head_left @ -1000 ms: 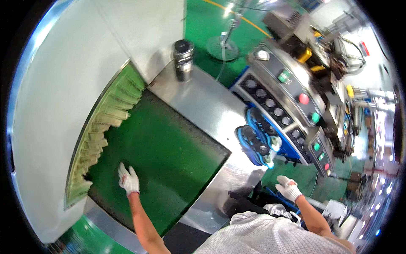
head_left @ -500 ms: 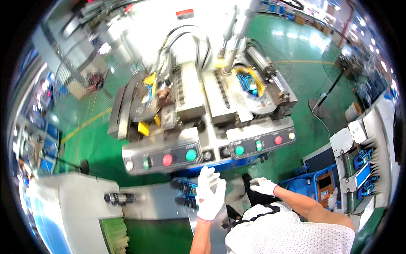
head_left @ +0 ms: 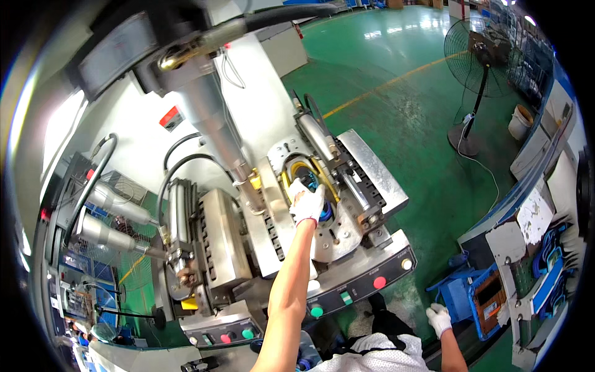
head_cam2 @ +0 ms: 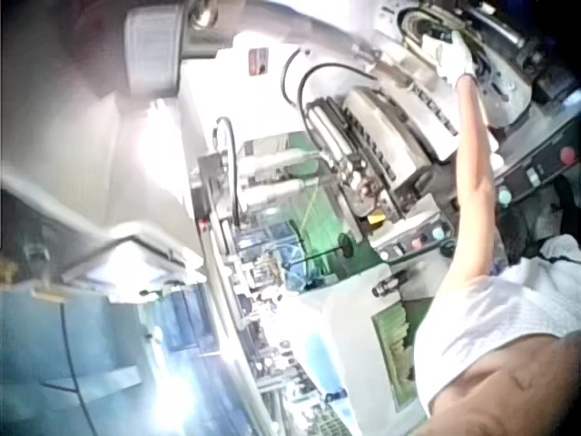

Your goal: The person uses a specialized machine to press and shape shoes, taking them from a conveyor belt, placing them into the press, and then returning them to the belt or a cooling station.

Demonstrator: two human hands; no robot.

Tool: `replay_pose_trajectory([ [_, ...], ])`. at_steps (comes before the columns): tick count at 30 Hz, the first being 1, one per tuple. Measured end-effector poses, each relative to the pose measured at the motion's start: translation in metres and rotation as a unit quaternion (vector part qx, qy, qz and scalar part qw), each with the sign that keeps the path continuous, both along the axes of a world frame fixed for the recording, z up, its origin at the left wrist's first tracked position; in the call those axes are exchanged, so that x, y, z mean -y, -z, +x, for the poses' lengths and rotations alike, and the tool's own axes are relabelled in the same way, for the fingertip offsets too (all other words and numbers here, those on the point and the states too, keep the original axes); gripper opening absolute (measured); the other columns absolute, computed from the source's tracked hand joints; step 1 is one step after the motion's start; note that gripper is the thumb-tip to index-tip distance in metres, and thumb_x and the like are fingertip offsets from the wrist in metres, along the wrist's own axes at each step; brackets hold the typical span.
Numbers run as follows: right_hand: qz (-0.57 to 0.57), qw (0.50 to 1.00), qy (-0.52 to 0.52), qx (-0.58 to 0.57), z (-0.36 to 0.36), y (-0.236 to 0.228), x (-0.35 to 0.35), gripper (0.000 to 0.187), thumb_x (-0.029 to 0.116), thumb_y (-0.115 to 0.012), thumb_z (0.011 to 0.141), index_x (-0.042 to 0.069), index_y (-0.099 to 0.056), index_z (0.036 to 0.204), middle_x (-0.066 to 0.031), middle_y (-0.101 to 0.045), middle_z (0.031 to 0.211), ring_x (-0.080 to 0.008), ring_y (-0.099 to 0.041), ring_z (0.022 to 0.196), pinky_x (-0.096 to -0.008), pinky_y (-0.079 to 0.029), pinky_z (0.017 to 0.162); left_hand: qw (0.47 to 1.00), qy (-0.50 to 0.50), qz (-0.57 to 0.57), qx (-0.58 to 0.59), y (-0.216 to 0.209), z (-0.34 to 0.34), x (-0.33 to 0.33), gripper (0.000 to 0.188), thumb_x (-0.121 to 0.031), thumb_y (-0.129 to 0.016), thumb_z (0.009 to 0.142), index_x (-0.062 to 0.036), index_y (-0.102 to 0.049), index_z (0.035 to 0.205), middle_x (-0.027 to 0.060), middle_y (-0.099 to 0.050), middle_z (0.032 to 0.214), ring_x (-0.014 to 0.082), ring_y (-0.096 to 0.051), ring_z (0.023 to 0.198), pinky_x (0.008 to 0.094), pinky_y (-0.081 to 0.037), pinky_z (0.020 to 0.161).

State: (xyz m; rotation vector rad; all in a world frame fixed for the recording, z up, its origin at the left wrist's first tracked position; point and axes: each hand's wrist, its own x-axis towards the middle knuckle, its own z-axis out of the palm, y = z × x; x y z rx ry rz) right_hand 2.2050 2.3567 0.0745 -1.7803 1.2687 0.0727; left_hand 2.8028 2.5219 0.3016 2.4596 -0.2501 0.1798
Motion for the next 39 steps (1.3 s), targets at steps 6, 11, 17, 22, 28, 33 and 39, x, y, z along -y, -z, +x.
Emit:
replay_pose_trajectory([
  [6,0.110,0.989,0.096,-0.033,-0.063,0.012,-0.005,0.047,0.020,-0.078,0.088,-0.002,-0.065,0.128,-0.0126,-0.069,0.104,-0.0165,-0.063,0.068,-0.0336,-0.052,0.057,0.990,0.022,0.102,-0.090,0.010,0.047,0.019,0.073,-0.041,-0.070,0.085,0.0042,-0.047,0.138,0.0329,-0.059,0.134,0.0448,-0.061,0.122,0.0482,-0.049,0.105],
  [11,0.110,0.987,-0.039,-0.111,-0.012,0.014,0.006,0.055,0.035,-0.081,0.083,0.000,-0.070,0.124,-0.0220,-0.068,0.128,-0.0331,-0.064,0.122,-0.0403,-0.049,0.106,0.984,-0.040,-0.020,-0.172,-0.089,0.018,-0.018,0.063,-0.036,-0.073,0.082,-0.0001,-0.052,0.130,0.0243,-0.070,0.111,0.0349,-0.071,0.104,0.0439,-0.055,0.091],
  [17,0.107,0.976,-0.178,-0.063,0.085,0.023,0.018,0.058,0.035,-0.076,0.089,0.000,-0.065,0.133,-0.0212,-0.068,0.132,-0.0334,-0.065,0.121,-0.0407,-0.050,0.105,0.978,0.007,-0.205,-0.030,-0.135,-0.150,-0.131,0.058,-0.020,-0.078,0.082,-0.0029,-0.056,0.132,0.0172,-0.068,0.124,0.0258,-0.067,0.112,0.0372,-0.053,0.097],
  [22,0.051,0.917,-0.395,-0.016,0.159,-0.008,-0.014,0.053,0.029,-0.073,0.091,-0.003,-0.064,0.132,-0.0235,-0.070,0.128,-0.0324,-0.069,0.116,-0.0393,-0.053,0.102,0.975,-0.046,-0.215,0.009,-0.089,-0.345,-0.256,0.056,-0.009,-0.078,0.082,-0.0011,-0.054,0.132,0.0168,-0.063,0.136,0.0250,-0.062,0.123,0.0369,-0.048,0.108],
  [28,0.040,0.766,-0.640,0.047,0.217,-0.083,-0.148,0.052,0.020,-0.074,0.092,-0.002,-0.061,0.137,-0.0202,-0.070,0.128,-0.0276,-0.069,0.119,-0.0386,-0.052,0.105,0.855,-0.506,-0.079,-0.079,0.003,-0.602,-0.358,0.055,-0.015,-0.081,0.081,0.0026,-0.058,0.128,0.0191,-0.068,0.117,0.0278,-0.069,0.107,0.0387,-0.054,0.097],
  [33,0.277,0.670,-0.683,0.091,0.210,-0.136,-0.333,0.065,0.017,-0.076,0.090,-0.002,-0.049,0.147,-0.0204,-0.062,0.141,-0.0285,-0.061,0.131,-0.0387,-0.048,0.111,0.750,-0.641,-0.094,-0.136,0.100,-0.703,-0.397,0.054,-0.018,-0.079,0.083,-0.0025,-0.056,0.130,0.0187,-0.066,0.117,0.0346,-0.068,0.106,0.0440,-0.053,0.094],
  [39,-0.181,0.639,-0.739,0.115,0.143,-0.082,-0.484,0.088,0.039,-0.081,0.078,0.004,-0.045,0.150,-0.0239,-0.054,0.146,-0.0405,-0.046,0.140,-0.0457,-0.034,0.119,0.744,-0.634,-0.147,-0.153,0.162,-0.720,-0.392,0.084,-0.030,-0.087,0.076,-0.0026,-0.047,0.145,0.0210,-0.057,0.139,0.0381,-0.058,0.128,0.0448,-0.047,0.107],
])
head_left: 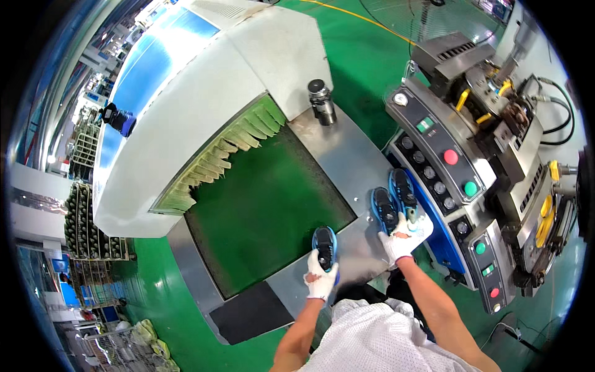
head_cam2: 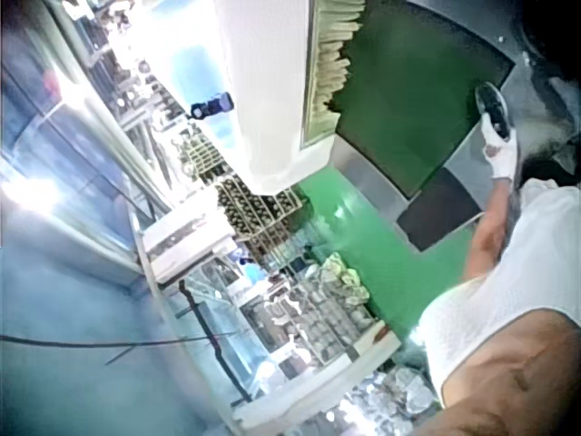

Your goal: The person uses a specialized machine to press and shape shoes, taking them from a conveyor belt, placing them into the press, and then returning them to the belt or a cooling station.

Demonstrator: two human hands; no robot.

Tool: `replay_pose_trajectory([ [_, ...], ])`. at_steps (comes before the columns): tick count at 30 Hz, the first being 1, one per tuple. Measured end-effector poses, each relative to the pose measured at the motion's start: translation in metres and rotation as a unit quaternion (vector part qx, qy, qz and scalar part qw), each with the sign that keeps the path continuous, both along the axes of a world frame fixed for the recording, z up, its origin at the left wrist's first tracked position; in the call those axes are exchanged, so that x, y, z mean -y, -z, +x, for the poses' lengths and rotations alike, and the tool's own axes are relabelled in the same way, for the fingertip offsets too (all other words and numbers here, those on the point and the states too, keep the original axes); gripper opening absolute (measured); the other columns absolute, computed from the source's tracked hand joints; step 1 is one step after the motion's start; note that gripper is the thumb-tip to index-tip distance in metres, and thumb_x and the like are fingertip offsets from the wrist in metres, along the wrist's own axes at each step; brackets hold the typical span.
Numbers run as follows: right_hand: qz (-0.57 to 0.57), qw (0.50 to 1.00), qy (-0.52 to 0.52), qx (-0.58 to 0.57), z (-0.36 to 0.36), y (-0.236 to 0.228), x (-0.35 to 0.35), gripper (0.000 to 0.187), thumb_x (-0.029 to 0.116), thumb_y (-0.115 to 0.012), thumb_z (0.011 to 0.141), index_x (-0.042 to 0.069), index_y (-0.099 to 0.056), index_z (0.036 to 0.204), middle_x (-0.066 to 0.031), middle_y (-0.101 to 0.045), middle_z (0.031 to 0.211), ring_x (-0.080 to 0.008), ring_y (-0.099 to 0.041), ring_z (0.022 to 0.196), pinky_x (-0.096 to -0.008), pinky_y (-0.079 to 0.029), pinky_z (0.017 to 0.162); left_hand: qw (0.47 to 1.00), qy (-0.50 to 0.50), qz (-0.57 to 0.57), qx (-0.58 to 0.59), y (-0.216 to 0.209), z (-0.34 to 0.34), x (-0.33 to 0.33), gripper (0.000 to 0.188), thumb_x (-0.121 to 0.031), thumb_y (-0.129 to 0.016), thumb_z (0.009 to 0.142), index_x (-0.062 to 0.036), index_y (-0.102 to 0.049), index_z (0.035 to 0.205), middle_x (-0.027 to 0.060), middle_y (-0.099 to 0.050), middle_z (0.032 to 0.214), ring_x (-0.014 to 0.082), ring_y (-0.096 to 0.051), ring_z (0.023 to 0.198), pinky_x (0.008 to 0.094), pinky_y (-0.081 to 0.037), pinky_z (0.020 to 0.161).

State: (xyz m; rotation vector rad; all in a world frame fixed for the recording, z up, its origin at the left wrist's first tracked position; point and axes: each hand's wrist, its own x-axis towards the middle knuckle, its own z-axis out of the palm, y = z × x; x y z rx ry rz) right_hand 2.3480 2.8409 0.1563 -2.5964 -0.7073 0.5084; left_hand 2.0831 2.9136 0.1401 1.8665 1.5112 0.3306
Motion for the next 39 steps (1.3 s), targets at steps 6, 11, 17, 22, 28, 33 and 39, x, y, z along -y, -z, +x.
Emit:
replay_pose_trajectory([
  [6,-0.031,0.992,-0.010,-0.124,-0.034,0.037,0.006,0.067,0.024,-0.080,0.075,0.006,-0.055,0.134,-0.0179,-0.069,0.116,-0.0372,-0.066,0.110,-0.0496,-0.049,0.098,0.992,-0.099,-0.066,0.028,0.022,-0.018,0.023,0.092,-0.029,-0.090,0.071,-0.0054,-0.043,0.147,0.0204,-0.058,0.134,0.0382,-0.061,0.121,0.0464,-0.047,0.104],
  [11,0.091,0.995,-0.037,0.003,-0.051,0.055,0.019,0.077,0.036,-0.082,0.077,0.009,-0.052,0.142,-0.0171,-0.070,0.118,-0.0400,-0.067,0.112,-0.0483,-0.049,0.102,0.988,-0.059,-0.100,0.100,0.028,-0.024,0.005,0.073,-0.015,-0.086,0.074,-0.0067,-0.050,0.136,0.0130,-0.066,0.110,0.0273,-0.068,0.098,0.0419,-0.053,0.091],
  [17,-0.048,0.961,0.028,-0.270,-0.027,-0.022,-0.002,0.087,0.069,-0.076,0.073,-0.004,-0.065,0.119,-0.0234,-0.073,0.108,-0.0330,-0.071,0.099,-0.0463,-0.054,0.086,0.974,0.033,-0.219,-0.048,0.009,-0.029,-0.094,0.091,-0.046,-0.085,0.079,0.0117,-0.052,0.141,0.0259,-0.062,0.137,0.0362,-0.058,0.127,0.0425,-0.050,0.104],
  [22,0.063,0.886,0.234,-0.396,-0.053,-0.101,0.102,0.093,0.070,-0.078,0.073,-0.009,-0.066,0.123,-0.0304,-0.071,0.107,-0.0326,-0.075,0.094,-0.0398,-0.059,0.085,0.932,0.222,-0.242,-0.154,-0.107,0.075,-0.071,0.102,-0.069,-0.080,0.076,0.0118,-0.058,0.134,0.0289,-0.061,0.137,0.0377,-0.060,0.126,0.0430,-0.048,0.108],
  [28,0.148,0.864,0.347,-0.333,-0.129,-0.131,0.236,0.085,0.081,-0.061,0.085,0.010,-0.068,0.131,-0.0223,-0.075,0.100,-0.0292,-0.073,0.085,-0.0407,-0.054,0.084,0.877,0.449,-0.164,0.048,-0.144,0.135,0.064,0.091,-0.054,-0.083,0.079,0.0123,-0.056,0.134,0.0251,-0.067,0.126,0.0320,-0.065,0.117,0.0428,-0.051,0.101],
  [33,0.275,0.614,0.718,-0.177,-0.212,-0.168,0.340,0.121,0.085,-0.077,0.065,-0.030,-0.058,0.099,-0.0301,-0.069,0.091,-0.0276,-0.072,0.086,-0.0377,-0.056,0.079,0.690,0.712,-0.066,-0.108,-0.176,0.178,0.199,0.086,-0.055,-0.084,0.080,0.0015,-0.059,0.139,0.0221,-0.065,0.134,0.0351,-0.064,0.119,0.0444,-0.049,0.102],
  [39,0.313,0.363,0.876,0.047,-0.321,-0.192,0.447,0.101,0.075,-0.078,0.072,-0.019,-0.067,0.106,-0.0309,-0.072,0.104,-0.0317,-0.074,0.097,-0.0407,-0.055,0.087,0.487,0.841,-0.236,0.008,-0.254,0.175,0.403,0.064,-0.012,-0.084,0.081,-0.0029,-0.055,0.138,0.0126,-0.069,0.124,0.0209,-0.065,0.112,0.0383,-0.052,0.098],
])
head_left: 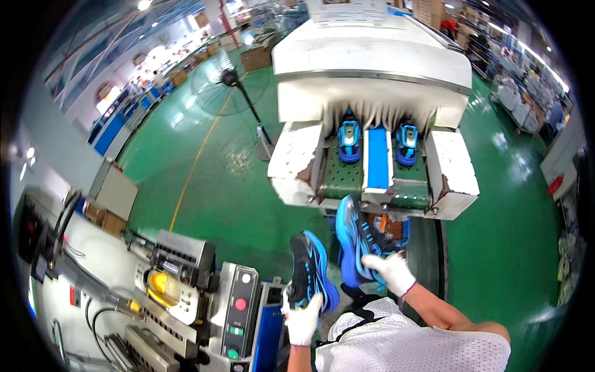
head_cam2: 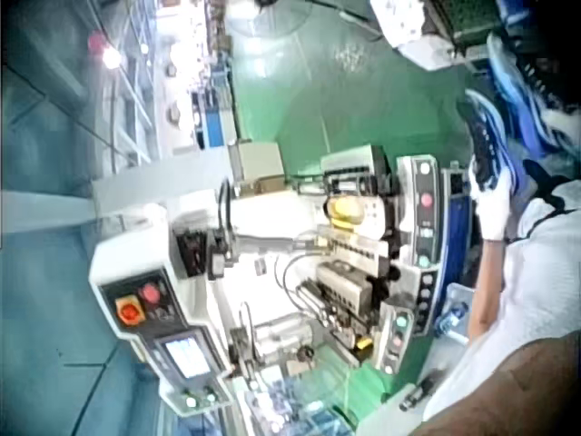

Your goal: The person uses a specialized machine to press and shape shoes, taking them from a conveyor belt, placing them into the press, and then returning them to the belt or a cooling station.

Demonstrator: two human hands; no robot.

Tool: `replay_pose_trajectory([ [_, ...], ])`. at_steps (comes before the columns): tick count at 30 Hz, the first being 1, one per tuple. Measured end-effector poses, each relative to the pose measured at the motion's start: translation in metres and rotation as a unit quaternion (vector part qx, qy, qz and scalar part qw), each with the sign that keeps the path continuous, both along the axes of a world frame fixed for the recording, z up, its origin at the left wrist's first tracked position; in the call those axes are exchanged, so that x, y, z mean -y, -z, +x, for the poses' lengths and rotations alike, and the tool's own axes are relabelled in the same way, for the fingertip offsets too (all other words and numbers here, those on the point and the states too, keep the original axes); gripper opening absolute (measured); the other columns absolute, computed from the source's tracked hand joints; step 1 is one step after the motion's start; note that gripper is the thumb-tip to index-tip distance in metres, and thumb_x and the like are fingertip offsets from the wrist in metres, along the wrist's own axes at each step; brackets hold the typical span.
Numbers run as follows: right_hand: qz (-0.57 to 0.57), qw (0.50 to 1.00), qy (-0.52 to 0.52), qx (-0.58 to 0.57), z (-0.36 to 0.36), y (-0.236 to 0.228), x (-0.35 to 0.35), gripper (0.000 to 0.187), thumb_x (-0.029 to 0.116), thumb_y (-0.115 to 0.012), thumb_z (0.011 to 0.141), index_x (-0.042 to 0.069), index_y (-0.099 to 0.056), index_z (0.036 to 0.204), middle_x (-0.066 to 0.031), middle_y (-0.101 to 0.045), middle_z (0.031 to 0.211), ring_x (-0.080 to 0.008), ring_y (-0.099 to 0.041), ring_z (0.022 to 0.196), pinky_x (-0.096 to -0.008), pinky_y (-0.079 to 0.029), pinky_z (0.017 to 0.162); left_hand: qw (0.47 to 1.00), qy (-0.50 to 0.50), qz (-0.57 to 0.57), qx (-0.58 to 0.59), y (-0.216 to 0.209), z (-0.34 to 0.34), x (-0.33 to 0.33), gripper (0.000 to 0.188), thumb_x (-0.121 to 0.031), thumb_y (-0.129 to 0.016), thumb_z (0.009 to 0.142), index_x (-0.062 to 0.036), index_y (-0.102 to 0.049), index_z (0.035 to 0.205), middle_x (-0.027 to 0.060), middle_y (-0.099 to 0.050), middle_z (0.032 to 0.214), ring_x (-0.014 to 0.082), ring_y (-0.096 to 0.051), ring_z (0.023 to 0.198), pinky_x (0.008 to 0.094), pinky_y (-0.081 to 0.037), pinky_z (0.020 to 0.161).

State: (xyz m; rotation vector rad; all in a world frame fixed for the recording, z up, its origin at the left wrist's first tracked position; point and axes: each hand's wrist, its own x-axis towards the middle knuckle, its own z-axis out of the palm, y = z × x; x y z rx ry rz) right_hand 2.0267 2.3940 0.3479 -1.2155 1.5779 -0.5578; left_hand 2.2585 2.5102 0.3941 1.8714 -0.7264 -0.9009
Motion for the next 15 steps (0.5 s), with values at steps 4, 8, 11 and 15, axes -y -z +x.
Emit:
replay_pose_trajectory([
  [4,0.008,0.986,0.144,-0.086,-0.055,-0.041,0.057,0.101,0.075,-0.076,0.074,-0.018,-0.066,0.111,-0.0330,-0.072,0.109,-0.0356,-0.073,0.105,-0.0419,-0.054,0.093,0.983,0.124,-0.132,0.036,-0.001,0.002,0.118,0.067,-0.013,-0.083,0.081,-0.0018,-0.053,0.139,0.0128,-0.071,0.119,0.0222,-0.068,0.106,0.0382,-0.053,0.096],
  [8,-0.153,0.955,0.192,-0.166,-0.084,-0.048,0.105,0.080,0.042,-0.085,0.078,0.001,-0.055,0.140,-0.0233,-0.070,0.125,-0.0356,-0.069,0.113,-0.0423,-0.052,0.098,0.966,0.207,-0.001,0.154,-0.019,-0.005,0.217,0.071,-0.021,-0.083,0.078,-0.0009,-0.052,0.140,0.0201,-0.071,0.122,0.0340,-0.069,0.113,0.0414,-0.052,0.100],
  [11,-0.179,0.942,0.178,-0.220,-0.084,-0.028,0.136,0.086,0.034,-0.081,0.083,0.001,-0.040,0.152,-0.0261,-0.065,0.130,-0.0412,-0.064,0.121,-0.0448,-0.049,0.104,0.941,0.272,0.044,0.198,0.004,-0.030,0.274,0.083,-0.031,-0.082,0.079,-0.0001,-0.045,0.146,0.0232,-0.067,0.129,0.0360,-0.066,0.120,0.0422,-0.050,0.104],
  [15,-0.177,0.950,0.185,-0.179,-0.080,-0.014,0.146,0.095,0.033,-0.082,0.084,0.003,-0.029,0.158,-0.0290,-0.059,0.137,-0.0417,-0.061,0.126,-0.0459,-0.048,0.106,0.960,0.225,-0.063,0.155,0.039,-0.047,0.290,0.078,-0.020,-0.080,0.081,0.0039,-0.044,0.146,0.0245,-0.063,0.132,0.0362,-0.064,0.122,0.0425,-0.049,0.105],
])
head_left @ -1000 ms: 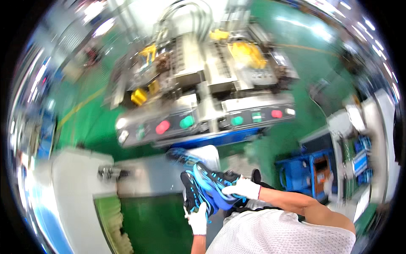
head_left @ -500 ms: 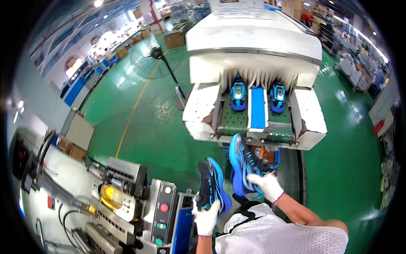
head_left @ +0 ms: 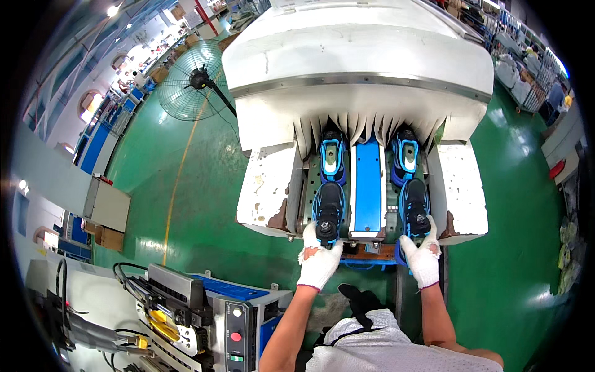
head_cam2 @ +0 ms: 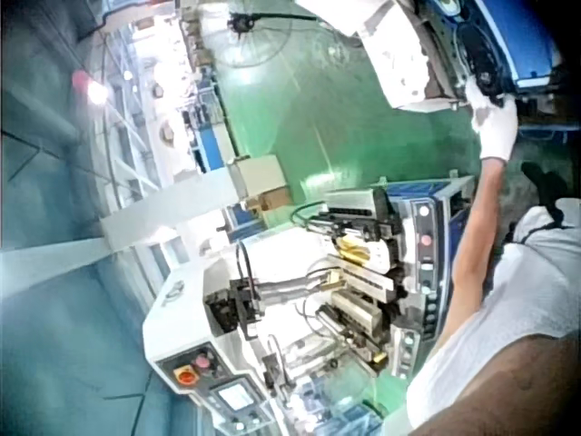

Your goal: The person uses a specialized machine to press and shape shoes, taking them from a conveyor belt, placing them into the press, and then returning them to the belt or a cooling station.

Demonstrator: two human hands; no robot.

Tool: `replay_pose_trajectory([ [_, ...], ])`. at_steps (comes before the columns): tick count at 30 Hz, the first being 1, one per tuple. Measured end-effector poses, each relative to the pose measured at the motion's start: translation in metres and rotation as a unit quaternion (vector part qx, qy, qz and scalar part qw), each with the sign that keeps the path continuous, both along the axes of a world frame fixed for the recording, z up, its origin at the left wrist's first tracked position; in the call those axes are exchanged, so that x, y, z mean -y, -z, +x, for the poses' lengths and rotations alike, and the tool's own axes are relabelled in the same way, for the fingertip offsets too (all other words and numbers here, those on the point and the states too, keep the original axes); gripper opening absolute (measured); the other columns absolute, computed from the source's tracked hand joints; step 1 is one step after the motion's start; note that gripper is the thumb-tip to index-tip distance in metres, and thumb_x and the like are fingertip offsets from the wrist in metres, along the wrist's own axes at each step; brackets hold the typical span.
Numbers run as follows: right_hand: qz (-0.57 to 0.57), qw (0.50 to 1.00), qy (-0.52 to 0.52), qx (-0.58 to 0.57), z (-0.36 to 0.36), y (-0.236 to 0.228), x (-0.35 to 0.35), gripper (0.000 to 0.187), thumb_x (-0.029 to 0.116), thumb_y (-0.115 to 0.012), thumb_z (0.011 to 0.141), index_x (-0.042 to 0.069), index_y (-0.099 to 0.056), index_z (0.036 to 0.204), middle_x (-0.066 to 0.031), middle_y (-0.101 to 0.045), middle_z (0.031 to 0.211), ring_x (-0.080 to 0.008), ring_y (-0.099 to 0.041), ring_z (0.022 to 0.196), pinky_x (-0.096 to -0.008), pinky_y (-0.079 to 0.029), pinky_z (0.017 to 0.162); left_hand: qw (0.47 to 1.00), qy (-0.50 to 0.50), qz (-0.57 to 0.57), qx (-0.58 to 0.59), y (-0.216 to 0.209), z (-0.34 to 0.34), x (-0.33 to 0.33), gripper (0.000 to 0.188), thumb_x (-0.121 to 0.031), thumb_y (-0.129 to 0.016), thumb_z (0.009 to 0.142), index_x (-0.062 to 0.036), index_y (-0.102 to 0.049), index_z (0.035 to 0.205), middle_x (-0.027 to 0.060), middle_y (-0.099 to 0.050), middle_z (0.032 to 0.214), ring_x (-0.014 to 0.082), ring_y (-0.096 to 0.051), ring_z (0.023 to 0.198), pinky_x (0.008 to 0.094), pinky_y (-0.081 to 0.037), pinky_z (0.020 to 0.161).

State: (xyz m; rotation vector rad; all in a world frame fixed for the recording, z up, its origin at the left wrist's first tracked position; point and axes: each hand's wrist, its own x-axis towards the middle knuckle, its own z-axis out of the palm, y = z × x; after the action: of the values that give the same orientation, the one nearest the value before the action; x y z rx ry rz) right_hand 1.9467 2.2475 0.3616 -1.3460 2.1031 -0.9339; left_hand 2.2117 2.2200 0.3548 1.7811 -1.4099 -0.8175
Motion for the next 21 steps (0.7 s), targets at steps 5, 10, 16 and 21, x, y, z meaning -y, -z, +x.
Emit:
replay_pose_trajectory([
  [5,0.027,1.000,-0.004,-0.007,0.002,-0.001,-0.003,0.091,0.030,-0.081,0.086,0.004,-0.032,0.158,-0.0270,-0.060,0.137,-0.0390,-0.061,0.126,-0.0451,-0.047,0.108,0.999,-0.001,0.039,0.003,-0.022,0.001,0.003,0.078,-0.021,-0.079,0.081,0.0042,-0.043,0.146,0.0254,-0.061,0.133,0.0378,-0.062,0.124,0.0429,-0.048,0.107],
  [10,0.049,0.998,0.019,0.020,0.010,-0.019,0.012,0.090,0.024,-0.081,0.085,0.002,-0.033,0.157,-0.0259,-0.059,0.139,-0.0356,-0.059,0.128,-0.0434,-0.046,0.109,0.998,0.023,0.041,0.039,-0.015,0.004,0.022,0.080,-0.024,-0.078,0.081,0.0039,-0.042,0.146,0.0274,-0.059,0.134,0.0405,-0.061,0.124,0.0446,-0.049,0.106],
  [16,-0.028,0.996,0.033,0.072,0.013,-0.020,0.011,0.077,0.022,-0.080,0.086,-0.003,-0.045,0.150,-0.0234,-0.057,0.142,-0.0309,-0.056,0.131,-0.0392,-0.043,0.111,0.999,0.020,-0.012,0.045,0.002,0.003,0.022,0.089,-0.030,-0.079,0.081,0.0036,-0.036,0.151,0.0274,-0.052,0.143,0.0409,-0.056,0.131,0.0445,-0.044,0.111],
  [21,-0.219,0.910,0.123,0.329,0.001,0.026,-0.017,0.049,0.029,-0.053,0.108,0.000,-0.052,0.147,-0.0153,-0.060,0.138,-0.0257,-0.053,0.135,-0.0379,-0.041,0.114,0.999,0.035,-0.012,0.013,-0.001,0.001,0.028,0.097,-0.034,-0.079,0.083,0.0078,-0.029,0.155,0.0329,-0.041,0.152,0.0432,-0.046,0.141,0.0436,-0.038,0.117],
])
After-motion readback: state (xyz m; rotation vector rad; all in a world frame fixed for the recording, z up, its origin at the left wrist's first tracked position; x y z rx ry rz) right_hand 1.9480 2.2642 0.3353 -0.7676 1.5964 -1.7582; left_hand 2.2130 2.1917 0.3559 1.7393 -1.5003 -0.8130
